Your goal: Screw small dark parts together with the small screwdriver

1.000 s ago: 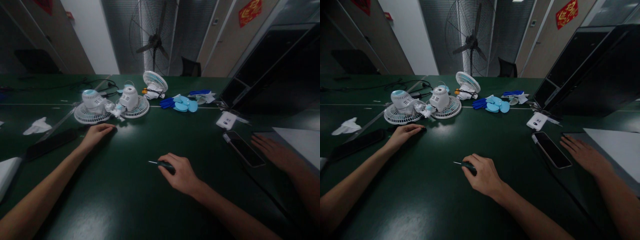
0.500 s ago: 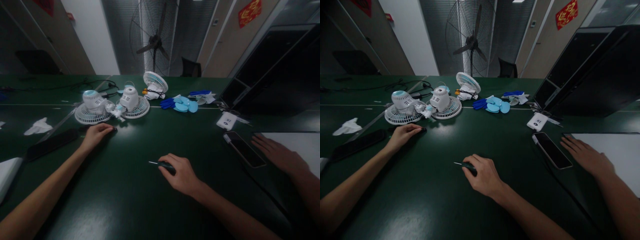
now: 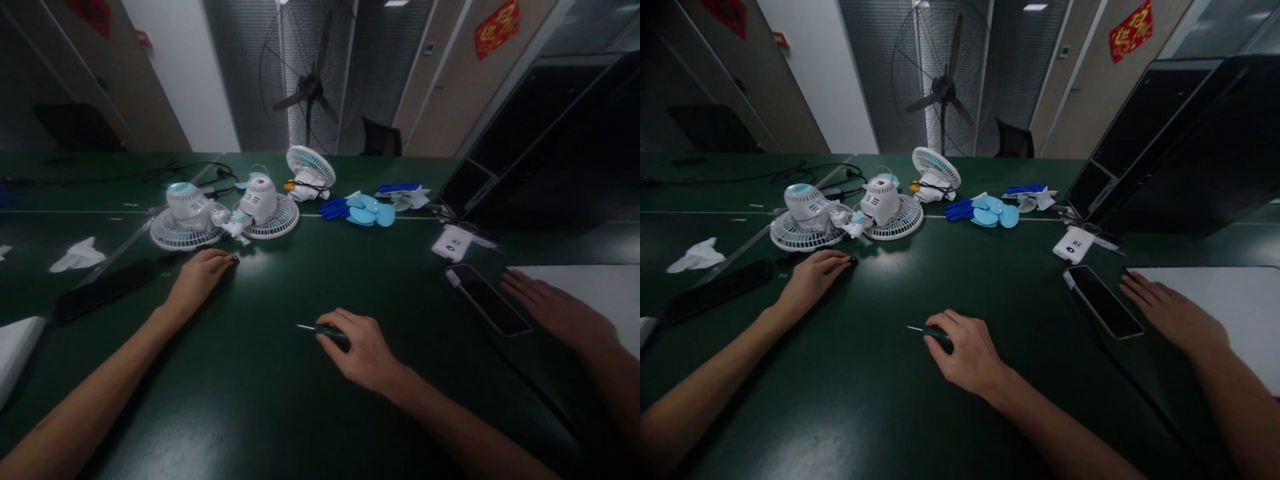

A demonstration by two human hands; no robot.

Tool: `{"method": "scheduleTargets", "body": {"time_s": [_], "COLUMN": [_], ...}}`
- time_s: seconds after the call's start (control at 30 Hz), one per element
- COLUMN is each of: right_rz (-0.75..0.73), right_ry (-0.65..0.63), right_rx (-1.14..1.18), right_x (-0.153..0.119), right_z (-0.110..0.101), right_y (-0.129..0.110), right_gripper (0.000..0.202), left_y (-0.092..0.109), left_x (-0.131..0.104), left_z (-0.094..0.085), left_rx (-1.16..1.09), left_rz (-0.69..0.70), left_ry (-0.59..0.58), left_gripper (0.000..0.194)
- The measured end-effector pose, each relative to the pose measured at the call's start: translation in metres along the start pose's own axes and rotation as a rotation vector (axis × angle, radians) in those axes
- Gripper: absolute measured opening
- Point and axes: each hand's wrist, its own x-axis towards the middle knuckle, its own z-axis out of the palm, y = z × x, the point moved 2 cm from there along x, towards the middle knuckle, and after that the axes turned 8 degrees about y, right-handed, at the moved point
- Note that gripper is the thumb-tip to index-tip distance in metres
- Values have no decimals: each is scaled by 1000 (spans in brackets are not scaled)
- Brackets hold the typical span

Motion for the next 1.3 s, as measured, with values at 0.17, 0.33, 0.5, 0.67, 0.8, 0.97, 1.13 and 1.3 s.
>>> {"method": "scheduleTargets", "body": {"time_s": [0.17,0.33,0.5,0.67,0.8,0.97,1.13,1.3], "right_rz": [-3,1,1,-1,1,-1,-40,-49], "right_ry": [-3,2,-2,-12,-11,-1,9,17], "right_rx": [14,-10,-2,-9,-16,-4,17,10], "right_x": [-1,-1,0,0,1,3,2,0], "right_z": [-2,-3,-3,-3,-3,-4,-4,-3], "right_y": [-1,-2,-4,-4,-4,-5,-6,-3], "right_gripper": [16,17,17,16,16,17,18,17], "left_y": [9,17,11,-2,6,68,131,138], "left_x": [-1,-1,-3,-4,-2,-13,-33,-37], "left_z": [-5,-8,-1,4,3,9,16,17], "left_rx": [245,380,297,39,-65,-286,-499,-580], "left_rz": [86,152,59,-45,18,239,367,235], "left_ry": [-35,-96,-38,60,4,-160,-274,-353], "left_gripper": [41,44,36,35,36,26,21,14]}}
